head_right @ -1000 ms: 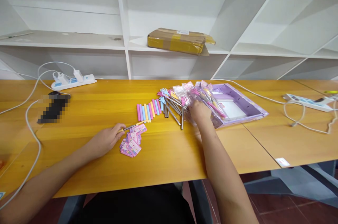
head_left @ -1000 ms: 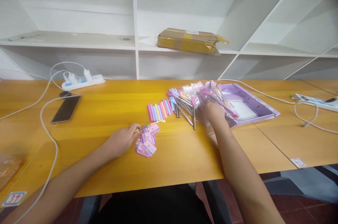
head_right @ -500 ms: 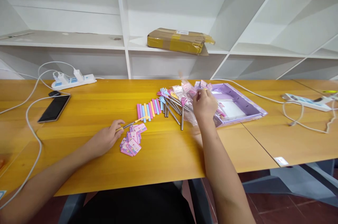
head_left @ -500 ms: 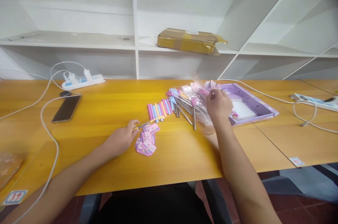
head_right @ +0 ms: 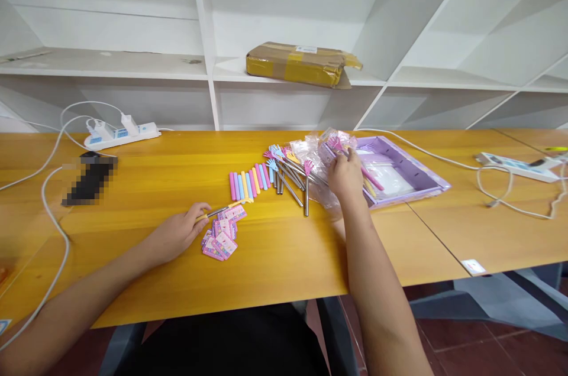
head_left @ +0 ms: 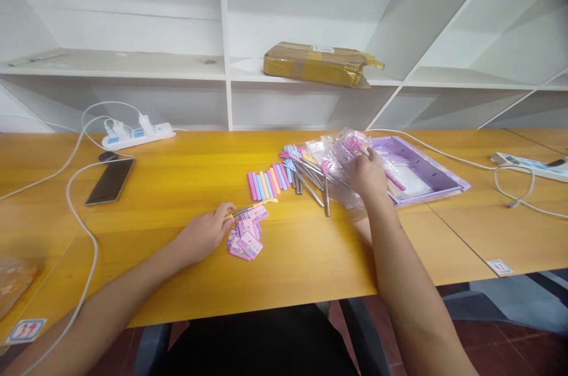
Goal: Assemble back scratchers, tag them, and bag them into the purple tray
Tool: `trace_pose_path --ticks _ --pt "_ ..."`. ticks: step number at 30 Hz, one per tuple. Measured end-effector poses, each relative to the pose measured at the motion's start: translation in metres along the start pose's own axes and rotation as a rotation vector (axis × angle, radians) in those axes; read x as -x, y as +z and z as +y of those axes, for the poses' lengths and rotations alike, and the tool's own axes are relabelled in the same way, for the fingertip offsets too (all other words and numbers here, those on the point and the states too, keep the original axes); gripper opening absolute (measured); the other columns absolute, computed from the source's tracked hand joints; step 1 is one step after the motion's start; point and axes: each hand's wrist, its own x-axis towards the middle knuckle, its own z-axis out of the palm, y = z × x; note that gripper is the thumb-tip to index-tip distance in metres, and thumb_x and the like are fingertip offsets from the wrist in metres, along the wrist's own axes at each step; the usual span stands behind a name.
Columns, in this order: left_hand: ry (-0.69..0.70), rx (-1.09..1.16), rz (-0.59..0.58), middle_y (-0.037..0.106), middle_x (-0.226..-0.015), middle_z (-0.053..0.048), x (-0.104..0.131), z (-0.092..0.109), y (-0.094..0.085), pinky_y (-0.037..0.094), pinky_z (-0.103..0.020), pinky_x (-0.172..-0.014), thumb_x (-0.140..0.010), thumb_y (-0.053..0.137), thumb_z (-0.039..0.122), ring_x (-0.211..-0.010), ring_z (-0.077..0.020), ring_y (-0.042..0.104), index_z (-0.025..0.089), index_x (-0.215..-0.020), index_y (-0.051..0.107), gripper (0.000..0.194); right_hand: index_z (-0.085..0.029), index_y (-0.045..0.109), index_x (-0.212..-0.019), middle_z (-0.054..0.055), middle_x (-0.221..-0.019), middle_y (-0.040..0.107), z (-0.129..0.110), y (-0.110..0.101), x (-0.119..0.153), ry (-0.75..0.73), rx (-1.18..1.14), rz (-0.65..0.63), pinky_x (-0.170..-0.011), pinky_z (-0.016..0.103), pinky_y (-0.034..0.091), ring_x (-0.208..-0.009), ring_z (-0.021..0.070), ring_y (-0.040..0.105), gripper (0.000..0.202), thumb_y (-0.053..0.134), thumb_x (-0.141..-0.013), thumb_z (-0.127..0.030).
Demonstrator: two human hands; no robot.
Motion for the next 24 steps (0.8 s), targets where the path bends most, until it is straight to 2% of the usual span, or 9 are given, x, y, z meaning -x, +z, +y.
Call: trace_pose_path --ticks 5,10,13,16,19,21,24 --pt "-0.003 0.009 -0.003 0.076 -0.114 -0.014 0.0 0.001 -0.001 0.05 -0.04 -0.077 -0.107 0.029 0.049 -0.096 -0.0345 0.074 0.021 -0.136 0.05 0.045 -0.005 0.072 -0.109 0.029 -0.137 0.061 0.014 0.002 -0.004 0.108 0.013 0.009 -0.111 0.049 0.042 -0.13 0.0353 0.054 0.042 0.038 -0.095 -0.024" --pt "-0.024 0.01 -0.004 0.076 -0.113 -0.014 0.001 0.003 -0.003 0.05 -0.041 -0.078 -0.107 0.029 0.049 -0.096 -0.0347 0.075 0.022 -0.137 0.048 0.045 -0.003 0.072 -0.101 0.03 -0.11 0.067 0.024 -0.005 -0.001 0.232 0.026 0.011 -0.097 0.052 0.048 -0.108 0.0364 0.063 0.038 0.039 -0.092 -0.021" --pt "-0.023 0.032 0.0 0.076 -0.113 -0.014 0.002 0.003 -0.003 0.05 -0.041 -0.079 -0.107 0.03 0.05 -0.098 -0.0343 0.074 0.022 -0.137 0.048 0.045 -0.005 0.071 -0.1 0.03 -0.118 0.065 0.015 -0.015 -0.002 0.229 0.003 0.117 -0.101 0.055 0.045 -0.114 0.0369 0.059 0.035 0.041 -0.092 -0.022" --pt "-0.021 0.076 0.023 0.075 -0.114 -0.012 0.003 0.002 0.0 0.05 -0.04 -0.079 -0.108 0.03 0.048 -0.096 -0.0319 0.074 0.023 -0.137 0.046 0.042 -0.011 0.071 -0.099 0.023 -0.119 0.064 -0.013 -0.031 -0.004 0.138 -0.088 0.284 -0.103 0.051 0.045 -0.114 0.032 0.058 0.03 0.047 -0.095 -0.028" --pt "0.001 0.133 0.081 0.072 -0.107 -0.01 0.002 0.0 0.003 0.051 -0.04 -0.08 -0.109 0.03 0.043 -0.087 -0.0274 0.071 0.021 -0.141 0.039 0.04 -0.017 0.071 -0.097 0.011 -0.098 0.067 -0.06 -0.047 0.002 0.055 -0.278 0.318 -0.086 0.039 0.05 -0.089 0.0224 0.06 0.026 0.051 -0.098 -0.034" --pt "0.052 0.164 0.126 0.069 -0.104 -0.008 0.002 0.0 0.002 0.05 -0.039 -0.082 -0.109 0.029 0.039 -0.087 -0.0252 0.068 0.021 -0.136 0.043 0.036 -0.019 0.07 -0.095 0.006 -0.087 0.066 -0.097 -0.058 0.013 0.018 -0.466 0.259 -0.076 0.033 0.049 -0.076 0.0183 0.058 0.025 0.054 -0.098 -0.038" --pt "0.192 0.219 0.137 0.063 -0.109 -0.007 0.001 0.003 -0.002 0.048 -0.038 -0.091 -0.109 0.029 0.035 -0.1 -0.023 0.064 0.023 -0.119 0.058 0.032 -0.021 0.068 -0.098 0.002 -0.079 0.063 -0.148 -0.069 0.039 -0.009 -0.834 0.048 -0.064 0.03 0.047 -0.067 0.0158 0.054 0.024 0.059 -0.099 -0.043"
